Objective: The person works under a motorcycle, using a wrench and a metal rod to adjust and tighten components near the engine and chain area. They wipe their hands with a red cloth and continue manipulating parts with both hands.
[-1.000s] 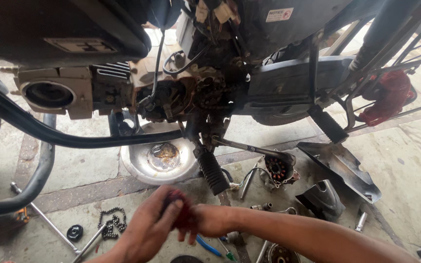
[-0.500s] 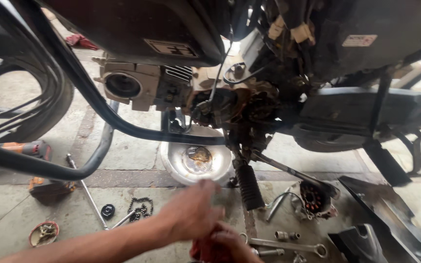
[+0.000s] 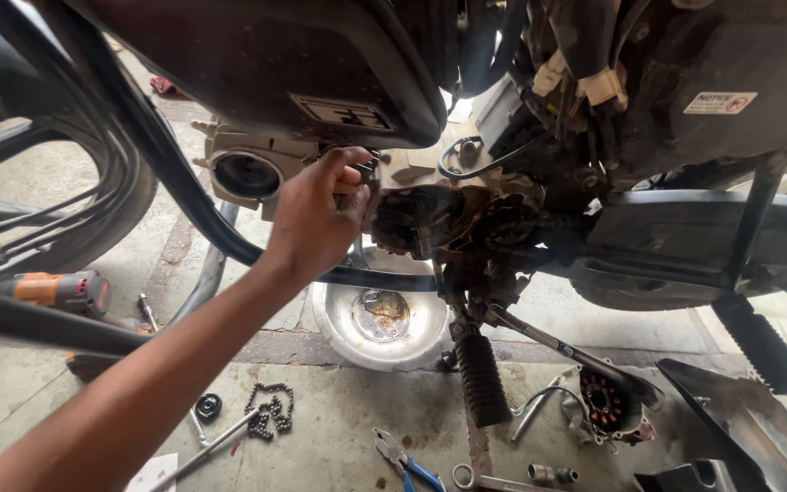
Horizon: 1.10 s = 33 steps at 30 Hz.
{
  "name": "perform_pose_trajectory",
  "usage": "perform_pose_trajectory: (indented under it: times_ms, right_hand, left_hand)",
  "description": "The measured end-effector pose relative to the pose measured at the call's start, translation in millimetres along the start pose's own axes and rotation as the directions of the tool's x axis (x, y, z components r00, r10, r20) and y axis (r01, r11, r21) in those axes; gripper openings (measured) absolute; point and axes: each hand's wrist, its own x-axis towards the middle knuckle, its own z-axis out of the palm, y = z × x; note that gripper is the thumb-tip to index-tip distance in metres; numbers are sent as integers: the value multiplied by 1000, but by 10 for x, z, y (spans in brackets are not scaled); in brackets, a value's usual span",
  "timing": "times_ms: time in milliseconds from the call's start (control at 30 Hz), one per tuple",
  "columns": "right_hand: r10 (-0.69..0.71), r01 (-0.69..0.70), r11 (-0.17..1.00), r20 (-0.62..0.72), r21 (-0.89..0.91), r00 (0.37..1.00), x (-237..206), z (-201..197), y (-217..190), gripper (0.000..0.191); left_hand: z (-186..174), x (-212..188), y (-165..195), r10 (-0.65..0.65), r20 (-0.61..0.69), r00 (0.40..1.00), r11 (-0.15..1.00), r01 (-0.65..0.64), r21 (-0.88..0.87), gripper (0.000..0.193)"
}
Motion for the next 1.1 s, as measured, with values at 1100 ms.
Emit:
perform_pose_trajectory:
  times_ms: [1100]
  right_hand:
    - [-802,145,159,-42,-977,596,229,-525,-1552,11]
  left_hand:
    - [123,-66,-254,58,146,988,904,-114,413,13]
